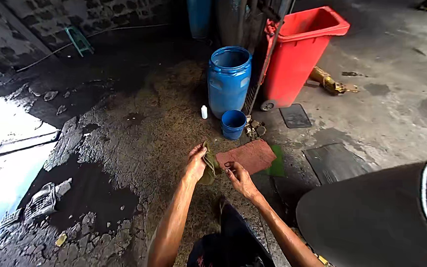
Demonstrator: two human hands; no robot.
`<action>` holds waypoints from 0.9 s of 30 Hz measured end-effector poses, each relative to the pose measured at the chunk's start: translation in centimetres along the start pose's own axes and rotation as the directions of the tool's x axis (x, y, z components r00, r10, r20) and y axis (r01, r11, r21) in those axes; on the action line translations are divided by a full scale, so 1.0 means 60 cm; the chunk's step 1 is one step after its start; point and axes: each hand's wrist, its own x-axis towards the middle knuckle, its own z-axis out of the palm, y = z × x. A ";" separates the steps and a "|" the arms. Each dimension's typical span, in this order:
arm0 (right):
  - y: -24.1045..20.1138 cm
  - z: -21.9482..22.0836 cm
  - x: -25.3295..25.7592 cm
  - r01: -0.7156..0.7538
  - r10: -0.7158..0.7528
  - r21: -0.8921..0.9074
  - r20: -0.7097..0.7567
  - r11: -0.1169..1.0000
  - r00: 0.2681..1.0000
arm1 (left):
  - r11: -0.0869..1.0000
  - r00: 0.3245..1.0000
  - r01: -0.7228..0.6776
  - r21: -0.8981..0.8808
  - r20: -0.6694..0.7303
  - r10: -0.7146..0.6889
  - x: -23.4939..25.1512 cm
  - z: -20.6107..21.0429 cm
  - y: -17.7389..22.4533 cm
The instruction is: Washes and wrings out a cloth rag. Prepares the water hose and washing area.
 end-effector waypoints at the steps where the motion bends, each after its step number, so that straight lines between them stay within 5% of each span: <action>1: 0.000 0.023 0.038 0.018 -0.019 0.018 0.039 1.000 0.999 | 1.000 1.000 0.000 -0.012 -0.018 0.000 0.022 -0.010 0.000; 5: 0.028 0.084 0.181 0.002 -0.002 0.000 0.179 1.000 0.984 | 0.999 0.998 -0.047 0.022 -0.038 0.047 0.135 -0.053 -0.023; 10: 0.080 0.075 0.397 -0.093 0.104 -0.055 0.249 0.994 0.963 | 0.994 0.997 -0.035 -0.107 -0.076 0.027 0.325 -0.072 -0.014; 16: 0.069 0.076 0.640 -0.210 0.253 -0.173 0.281 0.962 0.926 | 0.990 0.974 -0.135 0.043 -0.176 0.140 0.532 -0.076 0.074; 20: 0.067 0.108 0.793 -0.177 0.235 -0.214 0.283 0.960 0.930 | 0.995 0.950 -0.082 -0.058 -0.306 0.061 0.656 -0.106 0.133; 27: 0.090 0.230 1.099 -0.203 0.268 -0.233 0.299 0.951 0.916 | 0.970 0.944 -0.036 -0.239 -0.325 -0.045 0.926 -0.216 0.226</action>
